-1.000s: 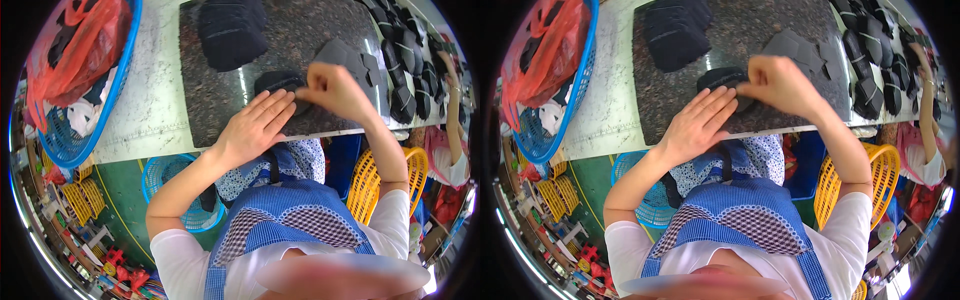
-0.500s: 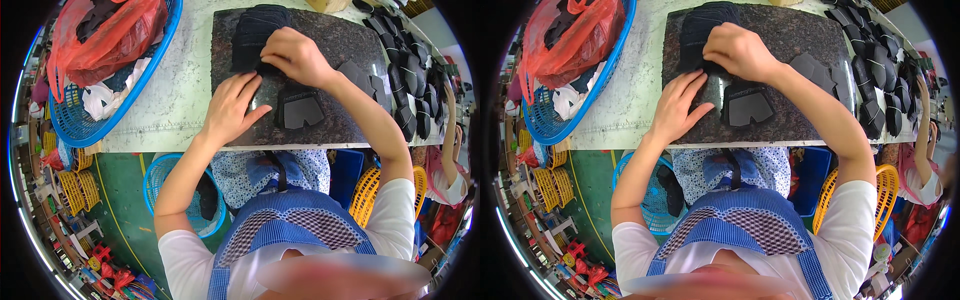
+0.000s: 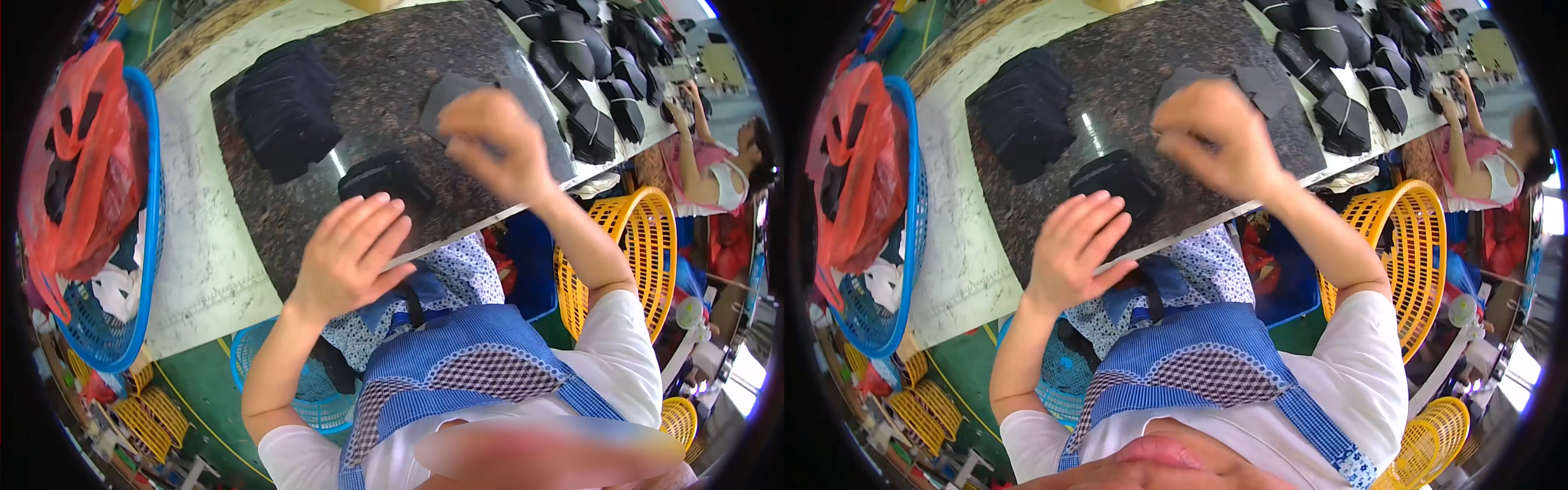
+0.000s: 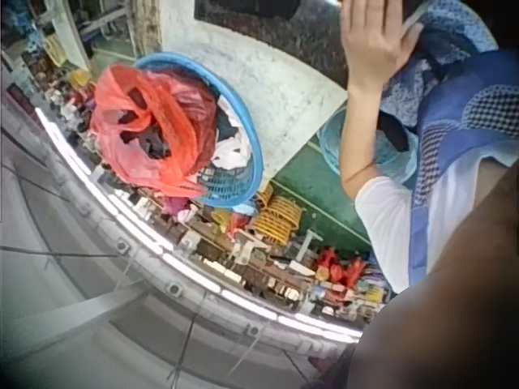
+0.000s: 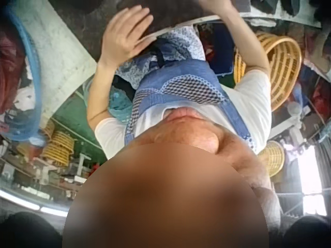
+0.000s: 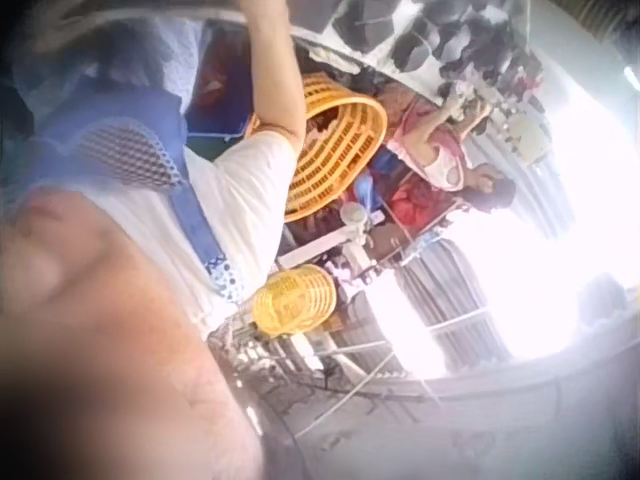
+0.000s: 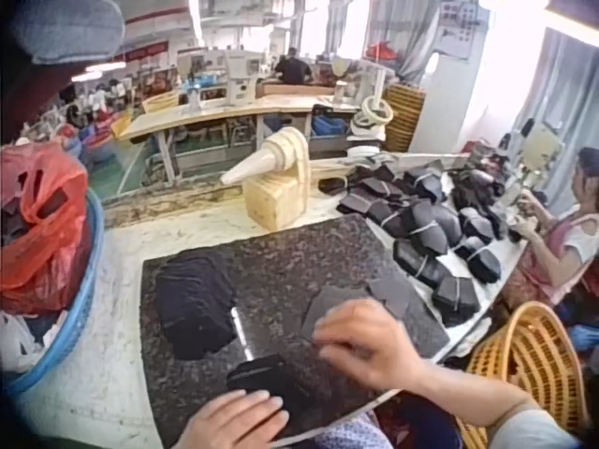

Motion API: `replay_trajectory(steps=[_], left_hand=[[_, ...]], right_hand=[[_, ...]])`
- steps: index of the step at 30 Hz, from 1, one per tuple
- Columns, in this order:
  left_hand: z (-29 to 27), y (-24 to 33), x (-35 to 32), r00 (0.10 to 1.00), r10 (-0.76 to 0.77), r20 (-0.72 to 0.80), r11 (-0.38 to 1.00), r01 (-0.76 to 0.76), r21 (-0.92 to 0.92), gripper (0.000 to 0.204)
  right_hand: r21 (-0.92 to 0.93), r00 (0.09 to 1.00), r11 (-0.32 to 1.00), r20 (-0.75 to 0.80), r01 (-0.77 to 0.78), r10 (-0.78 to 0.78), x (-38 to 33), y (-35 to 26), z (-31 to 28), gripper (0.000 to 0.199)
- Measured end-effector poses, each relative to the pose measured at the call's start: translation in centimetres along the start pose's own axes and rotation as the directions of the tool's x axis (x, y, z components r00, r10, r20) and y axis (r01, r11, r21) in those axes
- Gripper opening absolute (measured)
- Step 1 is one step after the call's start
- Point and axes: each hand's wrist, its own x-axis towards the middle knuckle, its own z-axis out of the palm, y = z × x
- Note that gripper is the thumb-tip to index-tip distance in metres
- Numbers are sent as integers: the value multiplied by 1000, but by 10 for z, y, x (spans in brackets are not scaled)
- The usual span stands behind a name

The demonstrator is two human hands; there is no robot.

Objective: Stacking and organizing black shoe components on a workbench.

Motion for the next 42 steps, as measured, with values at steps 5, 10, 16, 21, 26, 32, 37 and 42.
replay_trajectory(steps=[5,10,16,21,26,32,37,42], left_hand=[[14,0,-2,998,-22,51,996,26,-82,45],[-6,7,-4,958,-208,-197,977,193,-92,45],[-12,46,-17,726,-612,314,447,645,-619,37],[-21,33,-16,575,-634,517,144,745,-651,21],[-8,-10,-1,502,-761,411,140,746,-651,30],[-1,-13,2,488,-742,460,114,768,-630,30],[-4,-13,4,453,-760,466,134,811,-569,30],[-7,-18,-23,672,-736,-85,673,712,-200,24]], right_hand=[[-400,991,908,-104,-123,89,2,59,-9,24],[-304,994,951,-71,60,-85,11,22,-9,22],[540,776,566,516,-623,361,-33,-63,2,12],[357,473,322,762,-877,442,-17,-58,4,19],[157,585,642,608,-751,536,10,-33,34,30],[170,487,509,641,-844,593,12,-31,32,30],[47,651,763,557,-645,516,6,-31,42,30],[13,784,874,450,-485,428,28,-12,30,23]])
